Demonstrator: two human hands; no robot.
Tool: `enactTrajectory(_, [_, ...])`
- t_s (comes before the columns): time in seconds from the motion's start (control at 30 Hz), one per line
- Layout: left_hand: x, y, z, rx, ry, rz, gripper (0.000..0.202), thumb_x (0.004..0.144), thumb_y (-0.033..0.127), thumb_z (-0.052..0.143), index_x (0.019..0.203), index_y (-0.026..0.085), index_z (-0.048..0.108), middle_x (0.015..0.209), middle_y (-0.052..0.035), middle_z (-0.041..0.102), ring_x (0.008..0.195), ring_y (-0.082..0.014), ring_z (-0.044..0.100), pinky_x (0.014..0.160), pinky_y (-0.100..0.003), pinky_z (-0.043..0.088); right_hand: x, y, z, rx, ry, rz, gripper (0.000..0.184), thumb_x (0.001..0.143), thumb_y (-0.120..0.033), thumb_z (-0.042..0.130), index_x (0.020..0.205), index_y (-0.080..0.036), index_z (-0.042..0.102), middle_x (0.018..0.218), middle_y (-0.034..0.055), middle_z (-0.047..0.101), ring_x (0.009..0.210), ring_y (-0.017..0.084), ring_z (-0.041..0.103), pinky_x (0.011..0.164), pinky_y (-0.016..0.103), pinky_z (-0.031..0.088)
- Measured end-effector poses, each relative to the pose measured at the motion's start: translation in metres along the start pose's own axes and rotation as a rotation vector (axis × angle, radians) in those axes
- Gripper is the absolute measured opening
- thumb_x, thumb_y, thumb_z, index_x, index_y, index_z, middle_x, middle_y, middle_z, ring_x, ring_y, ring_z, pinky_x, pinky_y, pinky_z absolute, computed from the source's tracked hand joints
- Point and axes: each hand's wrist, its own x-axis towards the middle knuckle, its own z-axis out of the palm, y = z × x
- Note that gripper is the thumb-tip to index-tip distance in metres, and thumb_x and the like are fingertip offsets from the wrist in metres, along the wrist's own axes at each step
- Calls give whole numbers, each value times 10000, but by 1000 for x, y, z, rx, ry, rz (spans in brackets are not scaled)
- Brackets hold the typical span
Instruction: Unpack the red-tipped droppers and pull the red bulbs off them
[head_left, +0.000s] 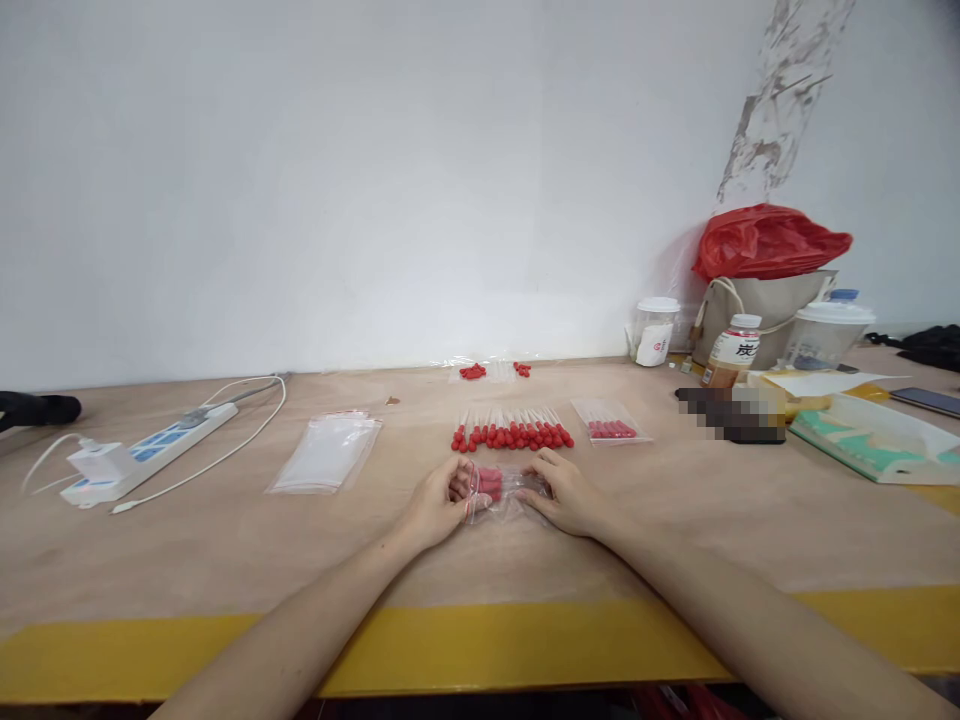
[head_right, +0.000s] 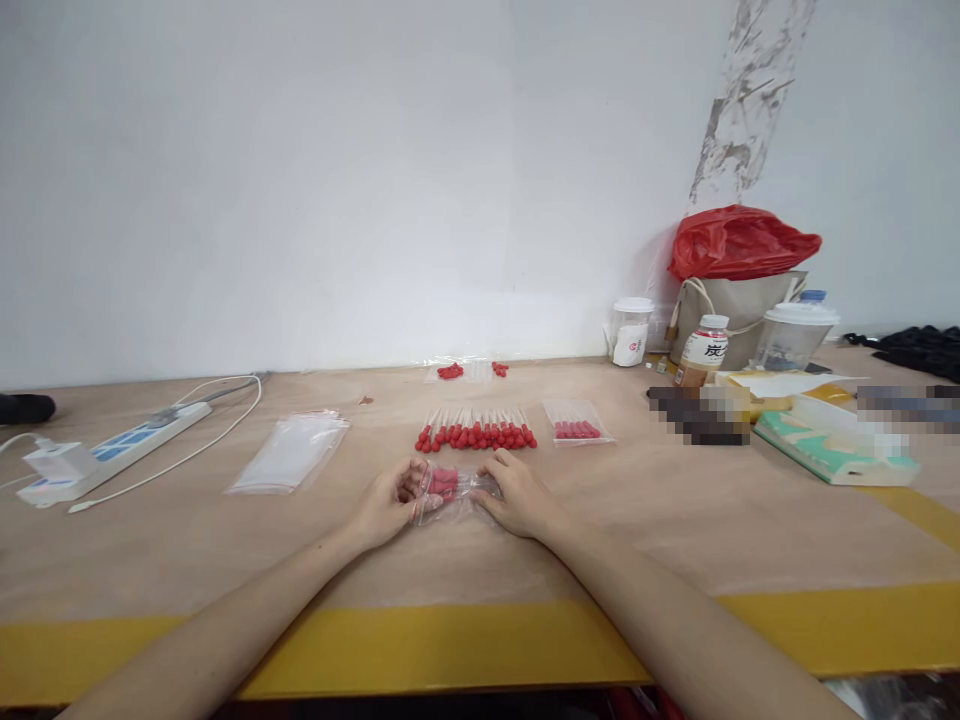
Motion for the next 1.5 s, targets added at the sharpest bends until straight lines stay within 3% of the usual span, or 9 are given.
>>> enactTrajectory(0.63, [7, -10, 4, -117, -27, -39, 265, 632, 323, 679, 773, 147, 539, 691, -16, 614, 603, -114, 566, 549, -210, 423, 0, 4, -1, 10, -26, -42, 175, 786, -305, 526, 890, -166, 541, 850, 50, 486, 736, 142, 477, 662, 275, 404])
enactTrajectory(0.77, [10, 3, -25, -91, -82, -41, 252, 614, 328, 684, 726, 149, 548, 683, -3, 601, 612, -108, 547, 587, -221, 426, 0, 9, -7, 36, -53, -11, 212, 763, -331, 559, 903, -171, 562, 851, 46, 485, 726, 138, 482, 666, 280, 412])
enactTrajectory(0.93, [9, 8, -95, -100, -75, -156, 262, 545, 309, 730, 709, 174, 578, 704, -26, 647, 684, -163, 593, 671, -287, 453, 0, 9, -12, 63, -80, 24, 229, 753, -348, 569, 903, -173, 572, 842, 40, 494, 706, 129, 485, 660, 273, 419])
enactTrajectory(1.0, [10, 0, -121, -177, 29, -195, 300, 523, 314, 745, 722, 172, 572, 722, -43, 661, 699, -183, 611, 671, -309, 467, 0, 9, -12, 65, -80, 27, 228, 751, -343, 572, 902, -172, 572, 853, 41, 496, 714, 129, 488, 667, 273, 421])
enactTrajectory(1.1, [14, -18, -139, -242, 398, -153, 356, 501, 339, 754, 739, 153, 566, 785, -56, 666, 738, -176, 620, 704, -311, 475, 0, 8, -11, 62, -81, 32, 225, 746, -332, 576, 903, -171, 573, 858, 43, 499, 708, 128, 490, 665, 274, 422])
enactTrajectory(1.17, [19, -29, -132, -200, 580, -112, 379, 507, 357, 745, 760, 140, 563, 778, -55, 660, 720, -165, 616, 697, -304, 475, 1, 8, -11, 60, -81, 35, 220, 745, -330, 576, 899, -173, 577, 851, 42, 501, 700, 127, 490, 659, 275, 423])
enactTrajectory(1.27, [29, -37, -105, 30, 680, -115, 338, 551, 375, 707, 749, 136, 572, 736, -52, 651, 685, -169, 605, 654, -291, 465, 1, 8, -12, 58, -75, 32, 220, 742, -329, 579, 898, -173, 580, 844, 42, 503, 711, 132, 494, 661, 277, 422])
enactTrajectory(1.37, [38, -37, -77, 308, 628, -100, 237, 607, 368, 662, 709, 167, 590, 705, -33, 640, 664, -174, 591, 636, -285, 444, 1, 7, -12, 67, -76, 39, 214, 738, -322, 584, 893, -174, 582, 838, 41, 502, 710, 133, 493, 652, 274, 423])
enactTrajectory(1.5, [42, -37, -57, 373, 463, -29, 191, 635, 355, 642, 707, 189, 580, 700, -16, 624, 670, -177, 581, 636, -281, 438, 1, 7, -12, 87, -78, 52, 218, 731, -316, 594, 899, -178, 586, 841, 40, 498, 727, 135, 498, 664, 273, 426])
